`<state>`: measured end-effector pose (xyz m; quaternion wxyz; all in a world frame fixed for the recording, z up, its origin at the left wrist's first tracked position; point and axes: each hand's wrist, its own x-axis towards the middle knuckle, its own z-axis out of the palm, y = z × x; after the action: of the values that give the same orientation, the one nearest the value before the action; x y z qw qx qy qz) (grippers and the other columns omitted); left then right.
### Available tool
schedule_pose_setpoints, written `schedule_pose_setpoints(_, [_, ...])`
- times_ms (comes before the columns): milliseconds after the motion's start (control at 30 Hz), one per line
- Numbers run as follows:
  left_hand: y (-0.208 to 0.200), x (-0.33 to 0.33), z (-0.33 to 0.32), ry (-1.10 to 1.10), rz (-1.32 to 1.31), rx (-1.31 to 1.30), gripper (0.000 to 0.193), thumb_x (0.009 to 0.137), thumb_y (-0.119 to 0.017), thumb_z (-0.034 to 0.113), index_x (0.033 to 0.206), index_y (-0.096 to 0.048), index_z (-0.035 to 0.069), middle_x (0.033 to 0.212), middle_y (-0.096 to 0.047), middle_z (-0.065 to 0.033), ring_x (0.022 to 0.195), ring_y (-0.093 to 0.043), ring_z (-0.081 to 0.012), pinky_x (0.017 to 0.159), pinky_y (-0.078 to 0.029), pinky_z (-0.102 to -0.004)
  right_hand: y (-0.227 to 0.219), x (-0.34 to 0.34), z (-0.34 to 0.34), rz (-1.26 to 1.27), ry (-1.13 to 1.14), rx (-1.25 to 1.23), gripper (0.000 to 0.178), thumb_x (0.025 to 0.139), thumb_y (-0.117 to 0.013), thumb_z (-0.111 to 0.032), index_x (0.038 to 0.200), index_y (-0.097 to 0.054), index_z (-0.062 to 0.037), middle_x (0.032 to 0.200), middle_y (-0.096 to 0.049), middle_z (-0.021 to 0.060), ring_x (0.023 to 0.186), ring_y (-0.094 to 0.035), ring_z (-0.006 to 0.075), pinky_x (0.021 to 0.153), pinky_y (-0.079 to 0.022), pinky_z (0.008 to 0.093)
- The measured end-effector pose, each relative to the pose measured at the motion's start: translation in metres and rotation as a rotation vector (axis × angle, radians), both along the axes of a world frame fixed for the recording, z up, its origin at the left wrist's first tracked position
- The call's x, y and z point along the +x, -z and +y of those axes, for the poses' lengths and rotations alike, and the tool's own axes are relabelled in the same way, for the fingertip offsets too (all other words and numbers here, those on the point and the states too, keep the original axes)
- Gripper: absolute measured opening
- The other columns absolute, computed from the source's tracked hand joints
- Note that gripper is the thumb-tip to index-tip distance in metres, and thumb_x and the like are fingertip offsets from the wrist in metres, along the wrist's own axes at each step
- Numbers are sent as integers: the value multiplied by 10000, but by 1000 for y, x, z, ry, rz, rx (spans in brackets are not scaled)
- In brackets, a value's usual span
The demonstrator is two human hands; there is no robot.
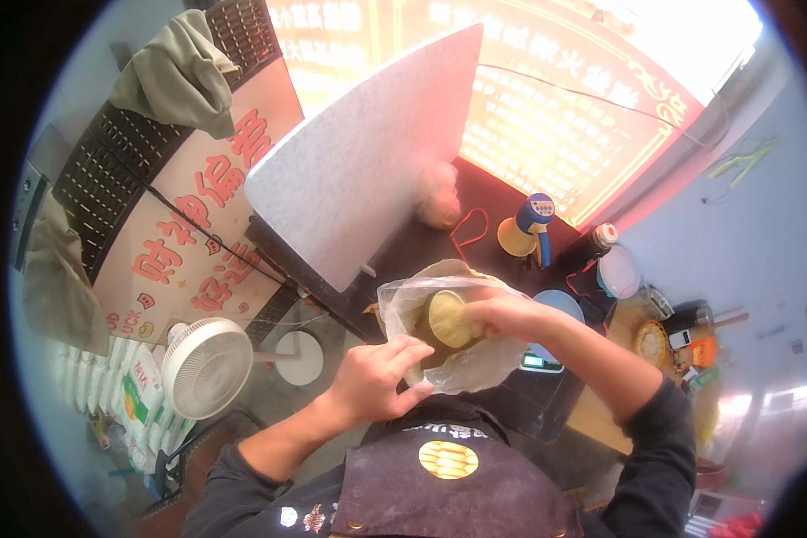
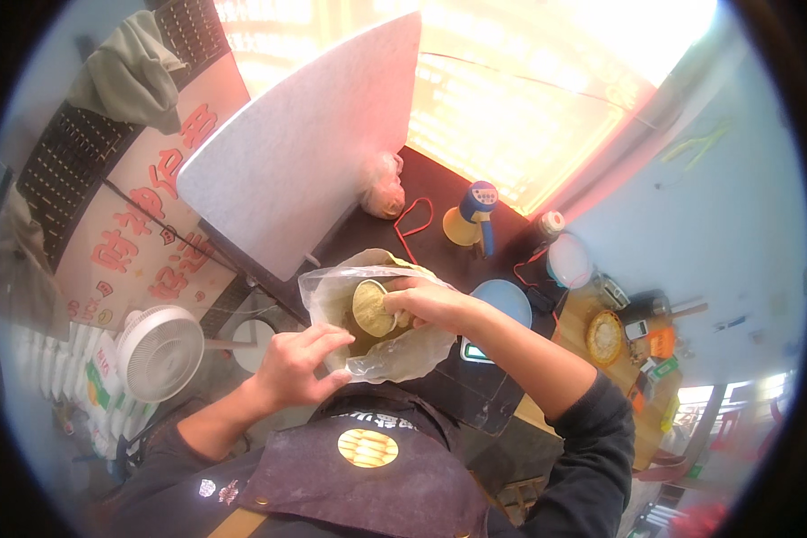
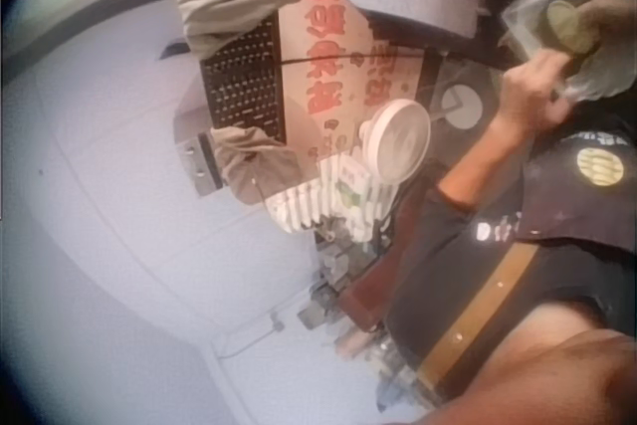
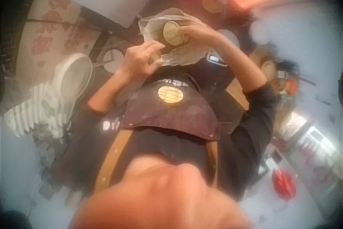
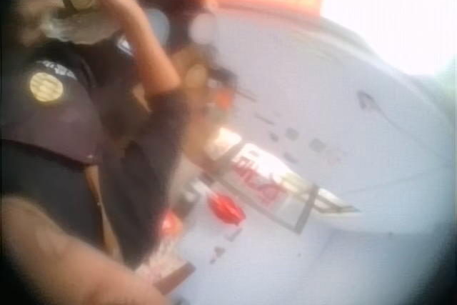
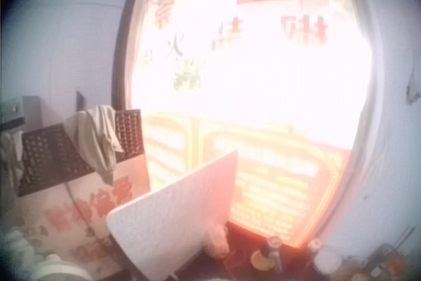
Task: The person opens a paper bag, scoops a granular substance into a bowl on a digital scale, and then ties the bag closed. The person repeats the process of scooping and weighing the substance multiple times.
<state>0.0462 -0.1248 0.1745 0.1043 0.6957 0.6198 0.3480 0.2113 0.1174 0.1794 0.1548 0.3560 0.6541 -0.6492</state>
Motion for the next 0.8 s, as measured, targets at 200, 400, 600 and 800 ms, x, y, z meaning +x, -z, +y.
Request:
schedule_pose_setpoints(200, [-2, 9, -3, -47, 22, -76, 383, 839, -860, 333, 1103, -767, 71, 1030, -735, -88, 766, -744, -286, 683, -604, -384, -28, 15, 1, 127, 11, -175, 452, 941, -645, -202, 1373, -694, -76, 1041, -664, -36, 861, -571, 59, 739, -473, 239])
schedule_pose_setpoints(400, [-1, 19, -4, -72, -35, -98, 328, 849, -857, 310, 1063, -783, 72, 1016, -744, -77, 749, -740, -270, 674, -599, -371, -65, 65, 0, 196, 175, -389, 461, 1002, -623, -160, 1455, -627, -72, 1129, -673, -49, 891, -581, 38, 743, -474, 225])
schedule_pose_setpoints(600, [1, 28, -4, -110, -119, -123, 291, 832, -851, 232, 1057, -788, 58, 1032, -760, -101, 781, -750, -291, 691, -603, -379, -64, 151, 24, 334, 398, -383, 412, 1043, -612, -180, 1434, -625, -53, 1231, -713, -15, 979, -654, 52, 780, -515, 239])
schedule_pose_setpoints(800, [1, 39, -6, -154, -201, -178, 274, 806, -845, 152, 1050, -785, 43, 1006, -760, -124, 847, -756, -327, 724, -601, -396, 5, 234, 70, 240, 610, -237, 393, 1055, -641, -211, 1428, -623, -92, 1233, -744, 32, 972, -699, 63, 721, -535, 222])
